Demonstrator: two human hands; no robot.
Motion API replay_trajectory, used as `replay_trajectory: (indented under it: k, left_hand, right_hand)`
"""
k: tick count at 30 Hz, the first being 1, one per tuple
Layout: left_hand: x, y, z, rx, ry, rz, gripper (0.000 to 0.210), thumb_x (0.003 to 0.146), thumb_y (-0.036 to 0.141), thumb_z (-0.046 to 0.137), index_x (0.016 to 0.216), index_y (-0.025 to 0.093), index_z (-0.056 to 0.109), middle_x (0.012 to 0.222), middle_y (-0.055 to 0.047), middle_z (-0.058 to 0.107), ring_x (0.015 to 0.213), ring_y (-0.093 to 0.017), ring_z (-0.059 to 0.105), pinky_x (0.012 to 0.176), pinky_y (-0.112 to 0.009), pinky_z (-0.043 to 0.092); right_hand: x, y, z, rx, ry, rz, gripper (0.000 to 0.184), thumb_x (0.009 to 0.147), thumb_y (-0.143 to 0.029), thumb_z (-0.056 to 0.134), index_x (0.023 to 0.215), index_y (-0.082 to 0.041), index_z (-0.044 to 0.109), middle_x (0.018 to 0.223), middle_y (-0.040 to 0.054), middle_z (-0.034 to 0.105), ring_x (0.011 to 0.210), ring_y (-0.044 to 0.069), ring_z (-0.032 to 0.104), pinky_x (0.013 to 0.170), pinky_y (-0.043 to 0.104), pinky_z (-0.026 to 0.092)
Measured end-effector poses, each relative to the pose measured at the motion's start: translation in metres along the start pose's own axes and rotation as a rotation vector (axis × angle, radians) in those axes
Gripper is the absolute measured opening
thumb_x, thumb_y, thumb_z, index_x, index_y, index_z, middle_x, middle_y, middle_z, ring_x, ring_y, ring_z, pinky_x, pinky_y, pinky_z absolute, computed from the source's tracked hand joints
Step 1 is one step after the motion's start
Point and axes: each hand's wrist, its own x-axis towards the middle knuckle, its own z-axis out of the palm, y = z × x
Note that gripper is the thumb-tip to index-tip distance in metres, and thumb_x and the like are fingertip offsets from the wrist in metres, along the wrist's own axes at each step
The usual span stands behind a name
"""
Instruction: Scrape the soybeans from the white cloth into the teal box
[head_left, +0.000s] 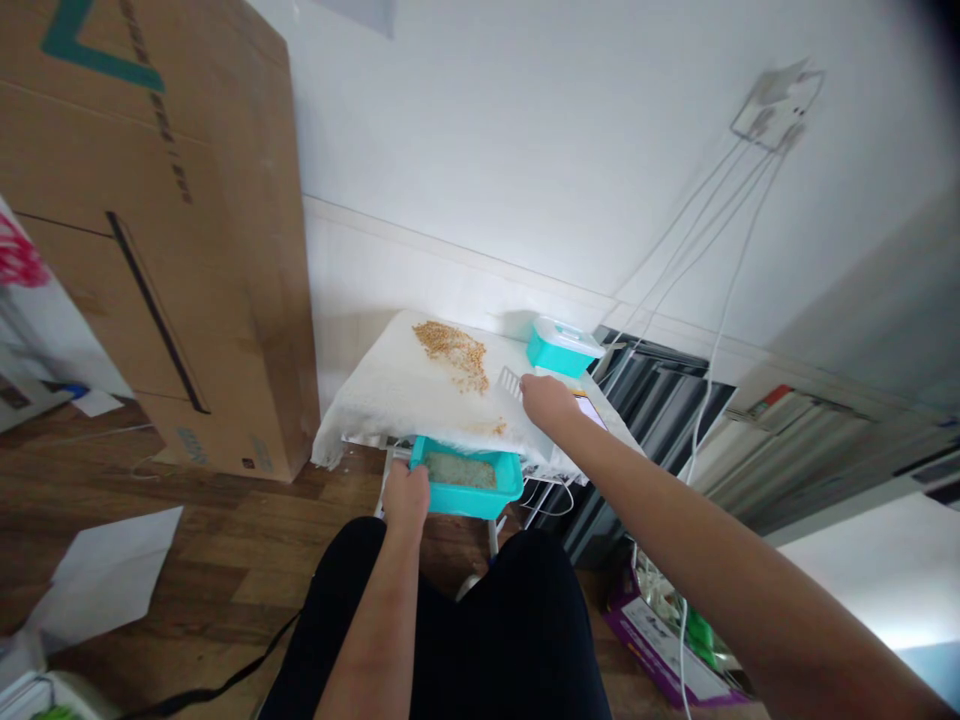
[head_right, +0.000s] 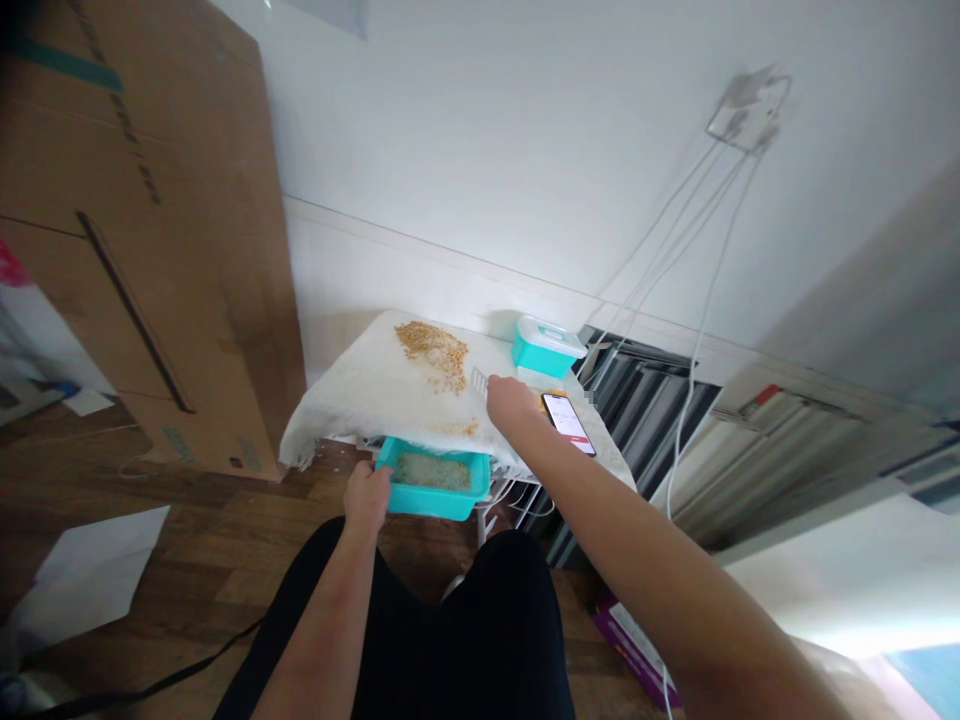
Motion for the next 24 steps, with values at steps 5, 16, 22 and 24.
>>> replay_trajectory:
  k: [5, 16, 22, 24]
  left_hand:
    - [0.001, -0.001, 0.0, 0.001, -0.006, 0.001, 0.031, 0.082, 0.03, 0.048, 0.103, 0.014, 0.063, 0.11, -0.02, 0.069, 0.107, -0.034, 0.064, 0.083, -0.039, 0.045]
    - [-0.001, -0.001, -0.004, 0.015, 0.006, 0.022, 0.032, 0.084, 0.033, 0.048, 0.105, 0.014, 0.063, 0.111, -0.019, 0.069, 0.108, -0.034, 0.063, 0.085, -0.039, 0.045]
    - [0.0, -0.002, -0.004, 0.016, -0.004, 0.014, 0.031, 0.083, 0.032, 0.048, 0.104, 0.015, 0.063, 0.112, -0.019, 0.069, 0.108, -0.034, 0.063, 0.084, -0.038, 0.045]
    - [0.001, -0.002, -0.004, 0.013, -0.004, 0.007, 0.03, 0.083, 0.031, 0.048, 0.104, 0.015, 0.063, 0.112, -0.019, 0.069, 0.107, -0.034, 0.063, 0.084, -0.038, 0.045]
  right_hand:
    - [-0.015, -0.019, -0.007, -0.022, -0.021, -0.041, 0.03, 0.094, -0.013, 0.039, 0.116, -0.009, 0.06, 0.106, 0.022, 0.069, 0.101, 0.025, 0.068, 0.084, 0.034, 0.051]
    - [-0.044, -0.027, -0.014, -0.015, -0.007, -0.135, 0.034, 0.099, -0.022, 0.028, 0.113, -0.014, 0.058, 0.098, 0.0178, 0.07, 0.091, 0.026, 0.07, 0.075, 0.034, 0.052]
    - [-0.052, -0.027, -0.013, 0.019, -0.005, -0.106, 0.038, 0.101, -0.028, 0.023, 0.113, -0.015, 0.057, 0.1, 0.0167, 0.07, 0.091, 0.026, 0.069, 0.078, 0.035, 0.05]
    - [-0.05, -0.026, -0.013, 0.024, 0.012, -0.098, 0.039, 0.102, -0.029, 0.023, 0.113, -0.016, 0.057, 0.1, 0.0162, 0.07, 0.092, 0.026, 0.069, 0.079, 0.036, 0.05]
